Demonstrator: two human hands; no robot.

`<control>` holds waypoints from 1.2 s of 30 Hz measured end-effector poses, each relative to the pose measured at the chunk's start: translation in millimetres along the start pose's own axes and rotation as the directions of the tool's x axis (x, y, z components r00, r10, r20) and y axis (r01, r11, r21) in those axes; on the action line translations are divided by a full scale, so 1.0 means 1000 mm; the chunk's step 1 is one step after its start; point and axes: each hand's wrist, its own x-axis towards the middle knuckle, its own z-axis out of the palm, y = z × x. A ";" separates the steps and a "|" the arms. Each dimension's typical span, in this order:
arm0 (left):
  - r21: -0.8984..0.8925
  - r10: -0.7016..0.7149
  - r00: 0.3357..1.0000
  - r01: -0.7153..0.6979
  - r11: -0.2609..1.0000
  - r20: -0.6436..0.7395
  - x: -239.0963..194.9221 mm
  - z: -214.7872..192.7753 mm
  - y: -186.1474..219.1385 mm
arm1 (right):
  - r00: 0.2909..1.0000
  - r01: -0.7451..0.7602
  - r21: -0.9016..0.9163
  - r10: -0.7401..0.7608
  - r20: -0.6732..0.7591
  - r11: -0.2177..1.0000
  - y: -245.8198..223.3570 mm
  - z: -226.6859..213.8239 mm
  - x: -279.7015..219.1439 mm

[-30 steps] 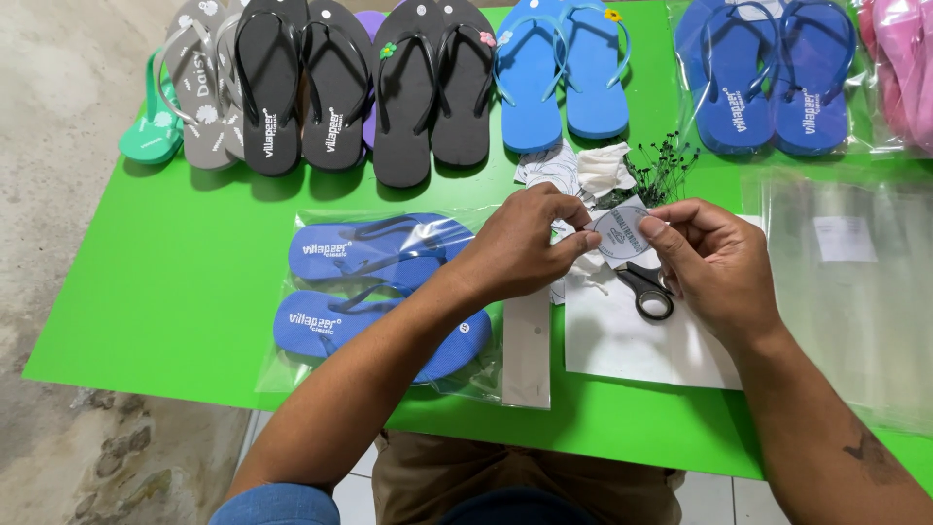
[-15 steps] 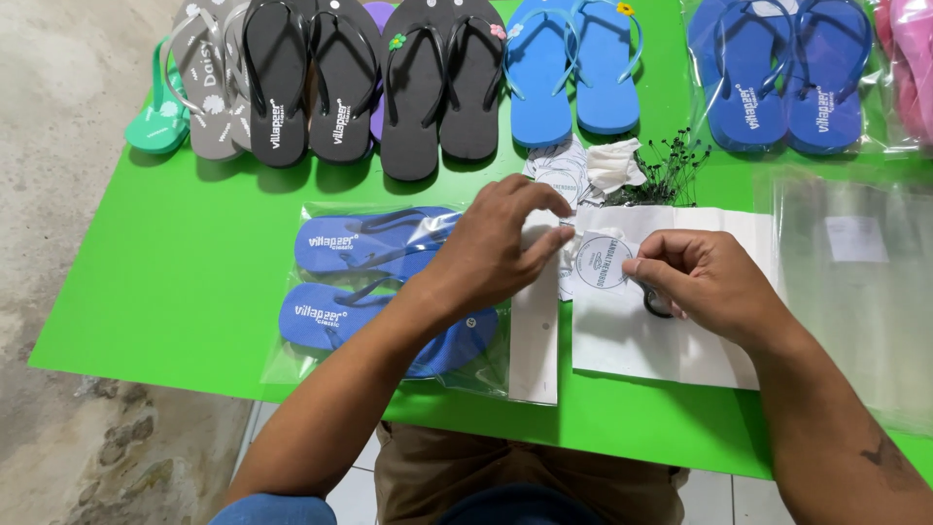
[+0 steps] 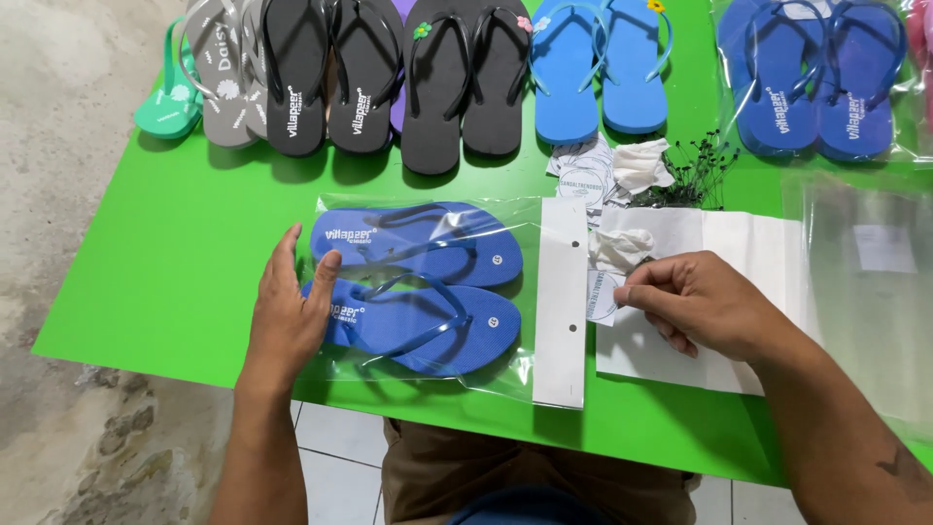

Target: Cleaning flip-flops with a cloth, attaching decorative flowers to the straps, and placing them into plastic packaging sleeves.

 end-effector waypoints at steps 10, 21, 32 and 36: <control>-0.069 0.085 0.995 -0.082 0.994 0.042 -0.015 -0.003 -0.020 | 0.974 0.042 0.207 -0.087 0.211 0.977 0.019 0.036 0.059; -0.039 0.126 0.991 -0.124 0.991 0.039 -0.012 0.003 -0.033 | 0.957 0.140 0.177 -0.179 0.229 0.974 -0.024 0.071 0.068; -0.017 0.131 0.990 -0.131 0.991 0.048 -0.011 0.003 -0.033 | 1.000 0.030 0.235 -0.029 -0.004 0.972 0.014 0.037 0.061; -0.016 0.181 0.983 -0.181 0.983 -0.014 -0.003 -0.006 -0.012 | 0.997 0.061 0.150 -0.052 -0.064 0.987 -0.008 0.036 0.029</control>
